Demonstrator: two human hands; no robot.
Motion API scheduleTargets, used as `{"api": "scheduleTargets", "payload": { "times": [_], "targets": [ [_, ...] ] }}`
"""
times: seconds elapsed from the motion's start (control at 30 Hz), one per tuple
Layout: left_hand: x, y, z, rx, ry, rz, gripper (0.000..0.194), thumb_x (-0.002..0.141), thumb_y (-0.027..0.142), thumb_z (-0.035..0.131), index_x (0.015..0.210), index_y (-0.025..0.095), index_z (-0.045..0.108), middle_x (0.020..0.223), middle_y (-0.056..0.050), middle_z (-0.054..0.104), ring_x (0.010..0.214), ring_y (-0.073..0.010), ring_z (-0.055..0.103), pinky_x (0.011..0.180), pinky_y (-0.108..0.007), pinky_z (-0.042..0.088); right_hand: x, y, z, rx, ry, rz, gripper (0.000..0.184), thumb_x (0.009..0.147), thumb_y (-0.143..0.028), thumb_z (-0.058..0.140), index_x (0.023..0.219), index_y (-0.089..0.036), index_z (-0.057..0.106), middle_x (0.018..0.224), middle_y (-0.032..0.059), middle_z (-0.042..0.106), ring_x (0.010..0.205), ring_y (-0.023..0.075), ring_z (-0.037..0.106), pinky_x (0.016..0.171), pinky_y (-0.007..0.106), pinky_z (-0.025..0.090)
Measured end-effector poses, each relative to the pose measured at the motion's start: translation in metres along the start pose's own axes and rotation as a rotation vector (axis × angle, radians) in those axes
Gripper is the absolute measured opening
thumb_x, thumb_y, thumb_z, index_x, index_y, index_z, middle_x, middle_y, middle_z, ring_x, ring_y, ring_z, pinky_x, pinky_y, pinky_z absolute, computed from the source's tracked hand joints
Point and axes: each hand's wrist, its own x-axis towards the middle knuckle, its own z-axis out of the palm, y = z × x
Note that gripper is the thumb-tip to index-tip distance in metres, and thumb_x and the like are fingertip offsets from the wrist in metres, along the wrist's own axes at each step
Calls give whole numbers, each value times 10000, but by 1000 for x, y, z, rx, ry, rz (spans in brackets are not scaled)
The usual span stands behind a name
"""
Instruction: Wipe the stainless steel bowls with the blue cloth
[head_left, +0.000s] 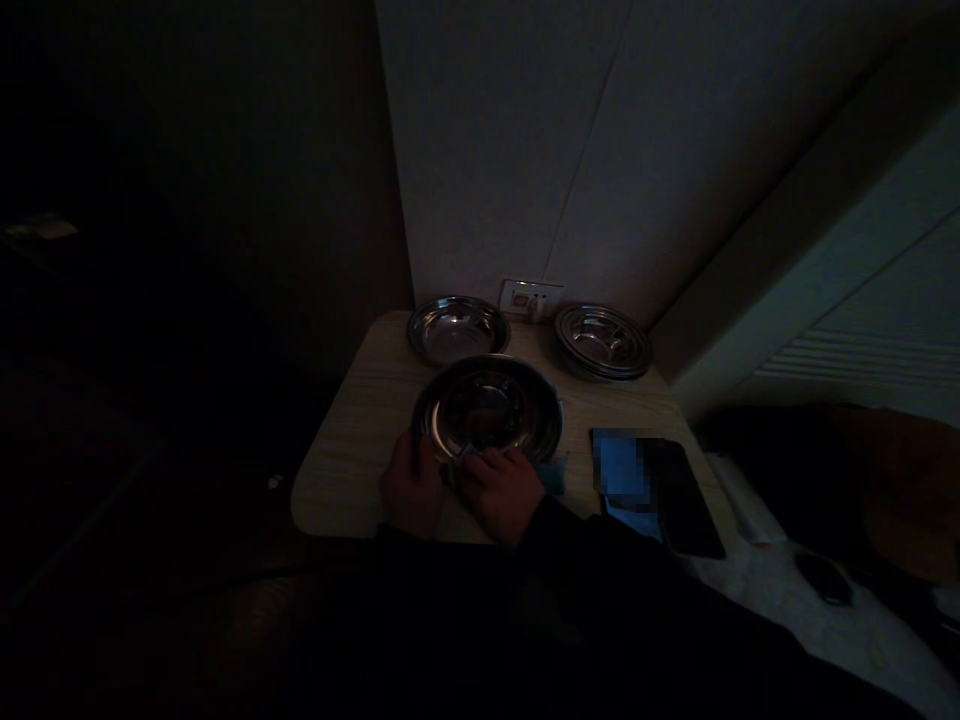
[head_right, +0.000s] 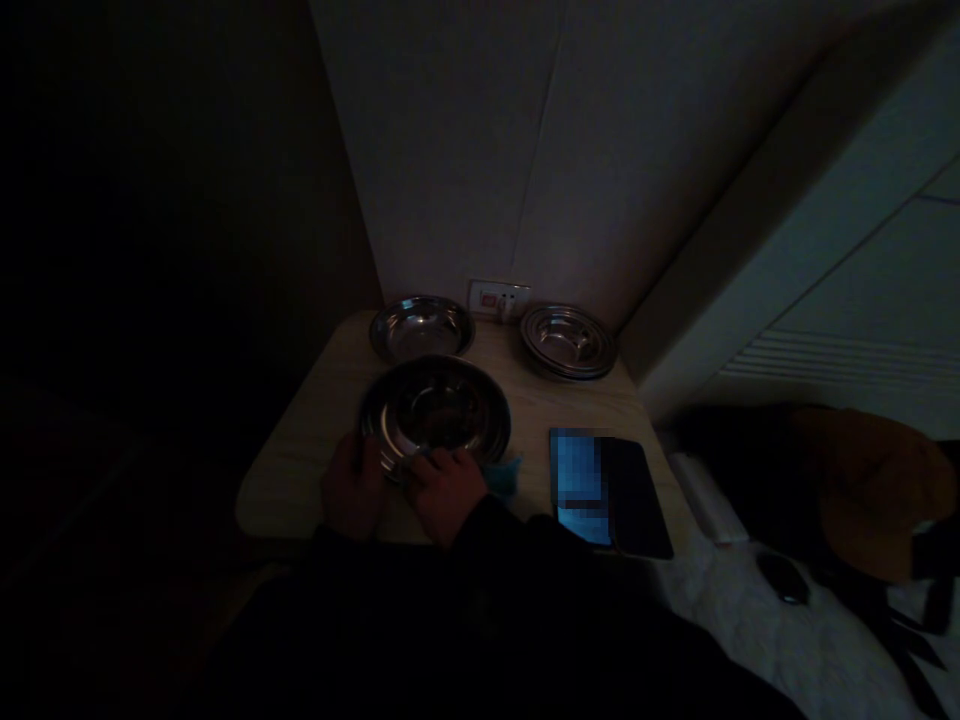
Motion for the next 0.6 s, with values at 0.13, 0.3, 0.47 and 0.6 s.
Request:
{"api": "scheduleTargets", "payload": {
  "times": [0.13, 0.3, 0.47, 0.6],
  "targets": [
    [1, 0, -4, -8, -26, 77, 341, 845, 327, 399, 1093, 161, 564, 1016, -95, 655, 895, -186, 614, 735, -270, 464, -33, 42, -18, -116, -74, -83, 163, 857, -181, 497, 974, -207, 608, 1008, 45, 608, 874, 194, 468, 665, 338, 296],
    [9, 10, -7, -99, -71, 132, 367, 845, 344, 397, 1086, 131, 574, 1064, -107, 641, 959, -185, 598, 812, -272, 457, -47, 64, -23, -202, -84, -123, 172, 841, -184, 527, 993, -195, 608, 1058, 58, 601, 852, 197, 469, 657, 334, 293],
    [6, 14, -5, -247, -112, 47, 410, 830, 392, 434, 1149, 149, 518, 1082, -97, 628, 991, -182, 584, 827, -287, 467, -37, 51, -11, -140, -45, -87, 148, 822, -186, 554, 957, -204, 614, 970, 40, 619, 841, 187, 474, 670, 324, 298],
    [-7, 9, 2, -265, -177, 41, 501, 808, 384, 477, 1238, 136, 416, 1159, -127, 579, 1052, -200, 555, 864, -320, 454, -30, 45, -9, -81, -39, -32, 153, 827, -194, 549, 965, -217, 612, 919, 39, 621, 837, 174, 479, 681, 314, 297]
  ]
}}
